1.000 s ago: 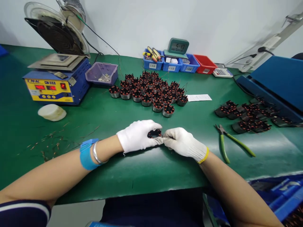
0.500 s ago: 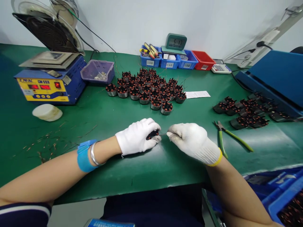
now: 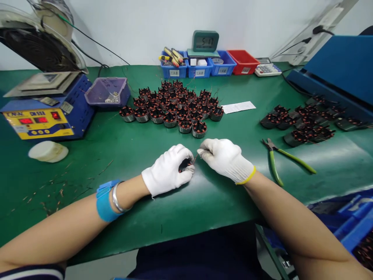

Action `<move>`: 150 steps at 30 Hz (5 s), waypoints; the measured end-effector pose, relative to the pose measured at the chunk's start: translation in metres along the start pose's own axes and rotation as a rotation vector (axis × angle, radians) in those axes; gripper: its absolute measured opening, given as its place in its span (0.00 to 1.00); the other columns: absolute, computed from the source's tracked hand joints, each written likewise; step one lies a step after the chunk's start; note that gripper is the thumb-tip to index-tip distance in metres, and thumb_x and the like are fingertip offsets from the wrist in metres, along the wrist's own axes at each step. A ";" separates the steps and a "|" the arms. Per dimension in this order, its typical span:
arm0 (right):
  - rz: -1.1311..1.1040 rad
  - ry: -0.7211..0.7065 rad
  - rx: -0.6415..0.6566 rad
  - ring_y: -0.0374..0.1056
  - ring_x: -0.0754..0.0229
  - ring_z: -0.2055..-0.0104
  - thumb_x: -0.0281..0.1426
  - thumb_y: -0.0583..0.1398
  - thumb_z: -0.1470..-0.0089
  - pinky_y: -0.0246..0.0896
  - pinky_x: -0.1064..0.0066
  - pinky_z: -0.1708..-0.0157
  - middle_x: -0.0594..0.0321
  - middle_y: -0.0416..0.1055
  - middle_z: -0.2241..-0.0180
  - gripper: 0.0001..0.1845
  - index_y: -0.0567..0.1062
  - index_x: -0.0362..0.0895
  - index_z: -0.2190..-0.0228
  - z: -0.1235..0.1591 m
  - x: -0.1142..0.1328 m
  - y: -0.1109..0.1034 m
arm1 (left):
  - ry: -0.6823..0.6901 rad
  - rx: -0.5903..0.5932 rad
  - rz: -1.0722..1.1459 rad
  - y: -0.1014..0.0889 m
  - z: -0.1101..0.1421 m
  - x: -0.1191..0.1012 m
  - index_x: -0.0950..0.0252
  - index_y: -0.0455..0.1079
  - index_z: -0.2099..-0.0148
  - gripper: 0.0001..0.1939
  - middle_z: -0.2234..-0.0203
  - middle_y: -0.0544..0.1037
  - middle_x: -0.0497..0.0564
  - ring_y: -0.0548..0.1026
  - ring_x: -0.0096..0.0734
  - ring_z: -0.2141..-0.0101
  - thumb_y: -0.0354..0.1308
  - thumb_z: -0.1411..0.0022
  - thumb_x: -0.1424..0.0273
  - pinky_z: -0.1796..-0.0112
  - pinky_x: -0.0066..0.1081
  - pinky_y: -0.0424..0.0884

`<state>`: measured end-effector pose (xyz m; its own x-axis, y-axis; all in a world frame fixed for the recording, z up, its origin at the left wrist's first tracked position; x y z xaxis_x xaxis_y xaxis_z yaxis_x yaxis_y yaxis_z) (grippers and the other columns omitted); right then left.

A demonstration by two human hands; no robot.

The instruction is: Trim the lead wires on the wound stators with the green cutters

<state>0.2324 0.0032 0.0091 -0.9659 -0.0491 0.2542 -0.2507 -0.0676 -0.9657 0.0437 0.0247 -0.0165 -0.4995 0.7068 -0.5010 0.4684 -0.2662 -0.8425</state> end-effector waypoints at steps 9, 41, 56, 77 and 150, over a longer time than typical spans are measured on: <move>-0.643 0.021 0.385 0.65 0.66 0.76 0.40 0.60 0.45 0.55 0.76 0.76 0.65 0.74 0.76 0.12 0.76 0.44 0.66 -0.002 -0.008 0.007 | -0.007 0.049 0.022 -0.001 0.001 0.004 0.64 0.64 0.58 0.09 0.63 0.70 0.52 0.68 0.33 0.64 0.54 0.40 0.65 0.62 0.34 0.67; -0.886 0.099 0.547 0.66 0.67 0.78 0.26 0.58 0.51 0.63 0.78 0.79 0.64 0.74 0.74 0.07 0.76 0.41 0.68 0.005 0.001 0.007 | -0.045 -0.035 0.019 0.005 0.000 -0.003 0.62 0.63 0.65 0.06 0.68 0.70 0.51 0.66 0.35 0.67 0.51 0.48 0.68 0.65 0.35 0.65; -0.955 0.060 0.677 0.67 0.67 0.77 0.34 0.62 0.55 0.63 0.77 0.77 0.64 0.73 0.74 0.12 0.74 0.40 0.67 0.006 -0.005 0.005 | -0.042 -0.040 0.077 0.005 0.002 -0.005 0.63 0.65 0.66 0.06 0.68 0.71 0.51 0.67 0.34 0.66 0.52 0.50 0.71 0.64 0.35 0.66; -1.010 0.270 0.684 0.65 0.68 0.85 0.22 0.52 0.50 0.62 0.81 0.86 0.65 0.71 0.84 0.14 0.72 0.40 0.81 -0.001 0.025 0.014 | -0.098 -0.039 0.122 -0.002 0.007 -0.006 0.62 0.61 0.60 0.10 0.65 0.72 0.52 0.71 0.36 0.65 0.54 0.47 0.72 0.61 0.37 0.70; -0.190 -0.677 -0.717 0.64 0.47 0.45 0.38 0.58 0.46 0.62 0.55 0.46 0.46 0.68 0.47 0.34 0.60 0.38 0.41 0.018 0.005 -0.001 | -0.175 -0.175 0.095 -0.024 0.001 -0.001 0.63 0.70 0.53 0.22 0.59 0.80 0.52 0.79 0.38 0.60 0.62 0.52 0.61 0.55 0.36 0.75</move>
<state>0.2293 -0.0150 0.0122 -0.7216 -0.6715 0.1684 -0.5918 0.4721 -0.6534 0.0321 0.0300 0.0038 -0.5583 0.5559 -0.6158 0.6305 -0.1981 -0.7505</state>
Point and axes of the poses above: each hand's wrist, its own z-axis away from the middle knuckle, its own y-axis out of the palm, x = y × z, the point moved 1 cm from there along -z, towards the middle knuckle
